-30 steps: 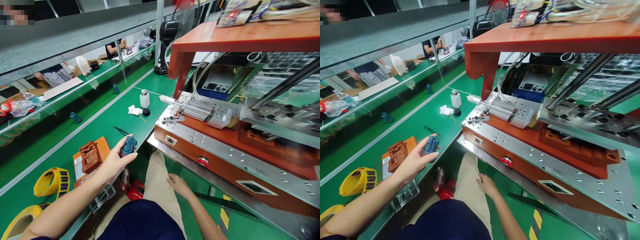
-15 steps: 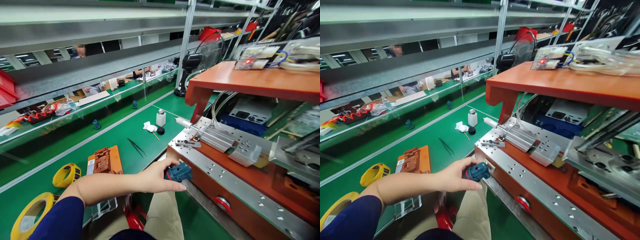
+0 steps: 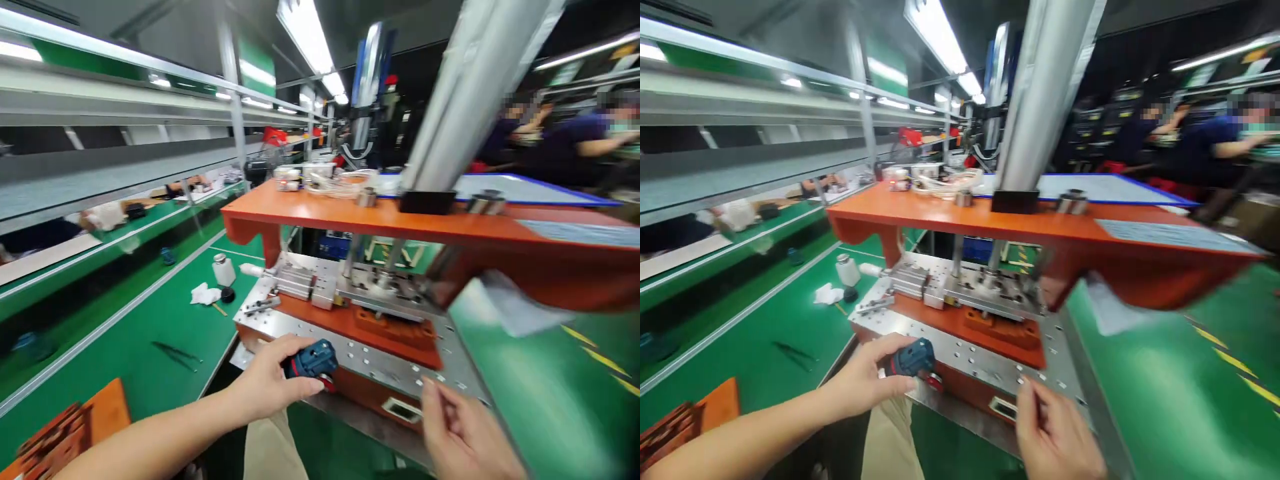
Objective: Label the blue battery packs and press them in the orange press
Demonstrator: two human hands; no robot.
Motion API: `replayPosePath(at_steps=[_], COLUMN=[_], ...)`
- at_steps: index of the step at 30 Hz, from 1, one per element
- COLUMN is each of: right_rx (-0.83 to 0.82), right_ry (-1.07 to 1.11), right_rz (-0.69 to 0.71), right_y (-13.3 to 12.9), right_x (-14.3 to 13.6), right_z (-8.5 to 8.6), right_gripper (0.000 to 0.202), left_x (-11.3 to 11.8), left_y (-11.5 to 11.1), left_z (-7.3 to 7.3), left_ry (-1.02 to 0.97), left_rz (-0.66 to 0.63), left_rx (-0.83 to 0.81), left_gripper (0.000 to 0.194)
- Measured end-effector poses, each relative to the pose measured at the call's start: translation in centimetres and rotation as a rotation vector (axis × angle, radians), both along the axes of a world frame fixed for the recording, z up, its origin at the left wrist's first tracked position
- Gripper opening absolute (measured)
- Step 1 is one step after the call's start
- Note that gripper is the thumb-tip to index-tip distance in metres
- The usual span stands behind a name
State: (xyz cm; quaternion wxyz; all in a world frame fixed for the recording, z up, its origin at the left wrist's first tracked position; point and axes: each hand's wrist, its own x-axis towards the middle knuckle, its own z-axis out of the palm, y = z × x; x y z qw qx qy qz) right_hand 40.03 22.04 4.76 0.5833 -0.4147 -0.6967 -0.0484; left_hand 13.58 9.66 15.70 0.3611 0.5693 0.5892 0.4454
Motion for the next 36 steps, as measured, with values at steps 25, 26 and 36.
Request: replayPosePath(at_steps=[25,26,36], right_rx=[0.039,0.039,0.062], right_ry=[-0.033,-0.031,-0.024], right_rz=[-0.023,-0.022,-0.04], right_y=[-0.6,-0.6,-0.5], right_x=[-0.9,-0.9,-1.1], right_z=[1.4,1.4,1.4], right_gripper=[0.011,0.011,0.012], left_x=[0.5,0.5,0.0], left_y=[5.7,5.7,5.9], left_z=[-4.3,-4.3,-5.2], left_ry=[0.172,0.181,0.216], left_rz=[-0.035,-0.033,-0.035], left_rx=[0.149,0.15,0.166], left_gripper=[0.049,0.049,0.049])
